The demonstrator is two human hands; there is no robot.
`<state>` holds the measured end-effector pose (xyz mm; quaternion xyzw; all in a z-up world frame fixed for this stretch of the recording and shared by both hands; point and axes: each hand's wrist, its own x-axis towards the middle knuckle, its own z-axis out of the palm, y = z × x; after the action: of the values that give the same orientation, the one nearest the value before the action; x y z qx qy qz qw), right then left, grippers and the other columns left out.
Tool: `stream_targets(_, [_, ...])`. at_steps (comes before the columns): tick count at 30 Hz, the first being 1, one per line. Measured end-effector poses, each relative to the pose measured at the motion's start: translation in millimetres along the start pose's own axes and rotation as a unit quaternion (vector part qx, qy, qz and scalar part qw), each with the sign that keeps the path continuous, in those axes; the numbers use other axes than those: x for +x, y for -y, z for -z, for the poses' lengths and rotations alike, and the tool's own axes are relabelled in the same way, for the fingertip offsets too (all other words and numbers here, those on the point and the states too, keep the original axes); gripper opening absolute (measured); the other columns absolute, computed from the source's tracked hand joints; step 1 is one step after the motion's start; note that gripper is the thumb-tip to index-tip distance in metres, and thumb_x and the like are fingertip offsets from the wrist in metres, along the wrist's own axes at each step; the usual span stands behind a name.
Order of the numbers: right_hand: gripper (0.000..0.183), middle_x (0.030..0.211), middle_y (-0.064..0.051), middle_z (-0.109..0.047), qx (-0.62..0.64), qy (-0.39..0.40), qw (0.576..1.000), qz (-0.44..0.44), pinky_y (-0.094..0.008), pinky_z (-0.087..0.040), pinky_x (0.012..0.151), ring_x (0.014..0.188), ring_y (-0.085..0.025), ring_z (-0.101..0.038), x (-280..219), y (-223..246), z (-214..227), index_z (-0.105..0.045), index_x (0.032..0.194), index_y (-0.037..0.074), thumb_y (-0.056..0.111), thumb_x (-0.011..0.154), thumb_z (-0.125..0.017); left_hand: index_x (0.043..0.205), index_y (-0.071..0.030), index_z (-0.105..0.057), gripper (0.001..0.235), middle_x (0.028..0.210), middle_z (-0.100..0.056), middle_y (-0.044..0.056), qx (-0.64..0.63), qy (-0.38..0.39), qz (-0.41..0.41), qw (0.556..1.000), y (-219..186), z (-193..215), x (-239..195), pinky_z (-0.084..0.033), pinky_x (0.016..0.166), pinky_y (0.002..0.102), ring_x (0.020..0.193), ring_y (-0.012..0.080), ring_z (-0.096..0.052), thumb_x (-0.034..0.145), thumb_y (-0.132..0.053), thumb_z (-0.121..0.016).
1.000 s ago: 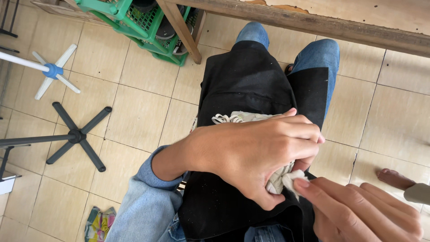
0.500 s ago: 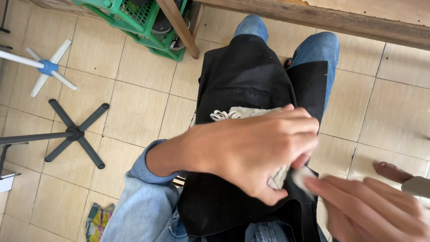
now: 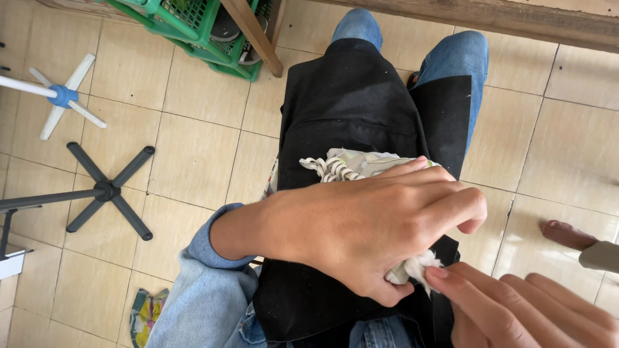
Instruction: The person holds a white sneaker on their lap and uses a small white cloth to wipe the sole and sides of the shoe. They rotate the shoe to clean different areas of the sole and upper, continuing the wiping motion throughout the video.
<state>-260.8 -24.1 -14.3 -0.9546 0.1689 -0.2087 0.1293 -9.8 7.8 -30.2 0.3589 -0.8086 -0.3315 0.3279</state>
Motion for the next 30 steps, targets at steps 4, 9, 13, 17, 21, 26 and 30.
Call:
stream_targets(4, [0.033, 0.096, -0.005, -0.085, -0.089, -0.019, 0.996, 0.008, -0.033, -0.046, 0.047, 0.048, -0.018, -0.060, -7.8, 9.7, -7.1, -0.081, 0.122, 0.007, -0.010, 0.100, -0.063, 0.123, -0.006, -0.044, 0.081, 0.118, -0.053, 0.008, 0.023, 0.012, 0.011, 1.000, 1.8, -3.7, 2.3, -0.041, 0.099, 0.044, 0.108, 0.0279, -0.059, 0.064, -0.019, -0.098])
stream_targets(9, [0.027, 0.095, 0.002, -0.087, -0.001, 0.005, 0.998, -0.068, -0.030, -0.046, 0.051, 0.046, -0.013, -0.061, -7.3, -5.8, -8.4, -0.088, 0.106, 0.016, -0.005, 0.098, -0.073, 0.126, -0.004, -0.042, 0.083, 0.115, -0.057, 0.010, 0.012, 0.004, 0.012, 1.000, 2.5, 4.7, -1.1, -0.047, 0.108, 0.044, 0.109, 0.0284, -0.062, 0.071, -0.022, -0.102])
stream_targets(13, [0.030, 0.069, 0.003, -0.068, 0.131, 0.015, 0.984, -0.123, -0.026, -0.039, 0.053, 0.044, -0.005, -0.048, -28.3, -33.1, 5.7, -0.071, 0.127, 0.009, -0.005, 0.103, -0.059, 0.125, -0.008, -0.042, 0.080, 0.113, -0.056, 0.008, -0.009, 0.027, 0.012, 1.000, -2.3, -7.6, 1.1, -0.043, 0.116, 0.061, 0.109, 0.0264, -0.061, 0.072, -0.017, -0.101])
stream_targets(17, [0.031, 0.091, -0.002, -0.082, 0.070, -0.038, 0.986, -0.144, -0.030, -0.046, 0.061, 0.048, -0.011, -0.052, -10.5, 8.4, 2.2, -0.076, 0.117, 0.010, -0.013, 0.104, -0.059, 0.123, -0.007, -0.041, 0.082, 0.120, -0.053, 0.007, 0.001, 0.025, 0.001, 1.000, -4.3, -3.5, 1.4, -0.040, 0.104, 0.045, 0.110, 0.0274, -0.060, 0.070, -0.019, -0.102])
stream_targets(21, [0.034, 0.095, -0.003, -0.083, 0.060, -0.021, 0.993, -0.096, -0.031, -0.044, 0.053, 0.045, -0.012, -0.049, -17.1, 1.5, 3.3, -0.073, 0.122, 0.011, -0.013, 0.102, -0.059, 0.123, -0.007, -0.041, 0.073, 0.119, -0.054, 0.007, -0.008, 0.024, 0.002, 1.000, -5.1, -3.4, 0.2, -0.041, 0.107, 0.048, 0.109, 0.0275, -0.057, 0.072, -0.012, -0.093])
stream_targets(26, [0.032, 0.109, 0.000, -0.085, 0.036, 0.020, 0.999, 0.003, -0.032, -0.047, 0.051, 0.050, -0.013, -0.060, -24.4, -15.9, -0.4, -0.075, 0.125, 0.012, -0.004, 0.098, -0.069, 0.125, -0.009, -0.042, 0.082, 0.120, -0.057, 0.005, 0.001, 0.030, 0.012, 0.999, -6.1, -5.0, 1.0, -0.042, 0.108, 0.048, 0.113, 0.0254, -0.059, 0.069, -0.018, -0.101])
stream_targets(30, [0.043, 0.095, -0.006, -0.084, -0.071, -0.069, 0.995, 0.024, -0.038, -0.039, 0.047, 0.049, -0.017, -0.053, -43.5, -5.4, -20.8, -0.082, 0.119, 0.007, -0.015, 0.096, -0.054, 0.121, -0.008, -0.040, 0.086, 0.118, -0.058, 0.008, 0.010, 0.028, 0.015, 0.999, -6.2, -8.3, 3.1, -0.045, 0.109, 0.057, 0.113, 0.0282, -0.060, 0.063, -0.015, -0.103])
